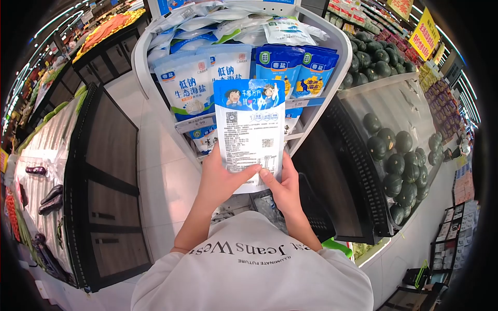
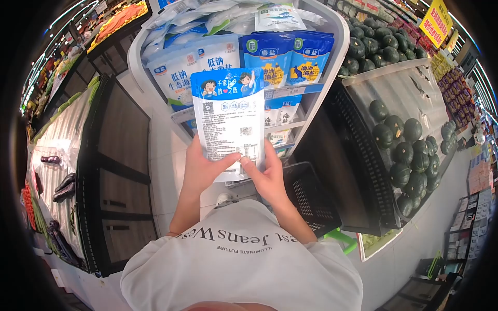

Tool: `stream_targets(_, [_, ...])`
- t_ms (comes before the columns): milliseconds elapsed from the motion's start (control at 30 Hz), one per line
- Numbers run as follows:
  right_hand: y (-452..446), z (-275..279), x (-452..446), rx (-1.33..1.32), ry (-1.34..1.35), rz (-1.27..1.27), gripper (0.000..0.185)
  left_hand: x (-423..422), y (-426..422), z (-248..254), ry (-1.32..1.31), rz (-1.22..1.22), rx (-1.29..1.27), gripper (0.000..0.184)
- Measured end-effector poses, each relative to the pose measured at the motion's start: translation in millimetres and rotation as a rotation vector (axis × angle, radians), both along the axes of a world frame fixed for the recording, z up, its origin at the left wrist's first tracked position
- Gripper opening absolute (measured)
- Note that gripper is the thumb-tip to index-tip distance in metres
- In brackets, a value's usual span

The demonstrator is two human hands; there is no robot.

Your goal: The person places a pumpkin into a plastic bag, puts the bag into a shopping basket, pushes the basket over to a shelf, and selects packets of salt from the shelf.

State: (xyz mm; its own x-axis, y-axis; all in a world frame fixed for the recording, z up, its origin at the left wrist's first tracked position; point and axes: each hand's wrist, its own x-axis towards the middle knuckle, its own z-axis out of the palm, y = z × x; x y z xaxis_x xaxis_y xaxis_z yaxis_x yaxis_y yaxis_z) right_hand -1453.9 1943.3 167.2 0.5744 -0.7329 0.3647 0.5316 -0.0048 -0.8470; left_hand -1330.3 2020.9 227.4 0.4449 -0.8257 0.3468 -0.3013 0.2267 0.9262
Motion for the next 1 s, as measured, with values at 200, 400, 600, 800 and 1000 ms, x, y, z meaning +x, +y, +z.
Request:
stream_targets(200, [0,-1,3,-0.051,0.020,-0.030,0.046,4,-1,-6,-0.021,0.012,-0.002,0.050])
stream_targets(400, [2,0,2,-0.062,0.034,-0.043,0.046,3,-1,-8,-0.019,-0.011,-0.039,0.047])
stream_targets(600, [4,0,2,-0.028,0.030,-0.024,0.047,5,-1,-18,-0.001,0.015,-0.053,0.047])
stream_targets(800, [4,-5,0,-0.004,0.059,-0.022,0.049,5,-2,-19,0.012,0.022,-0.059,0.049])
stream_targets(1000, [6,-3,-2,0.038,0.041,-0.009,0.050,4,-2,-23,0.043,-0.007,-0.089,0.057])
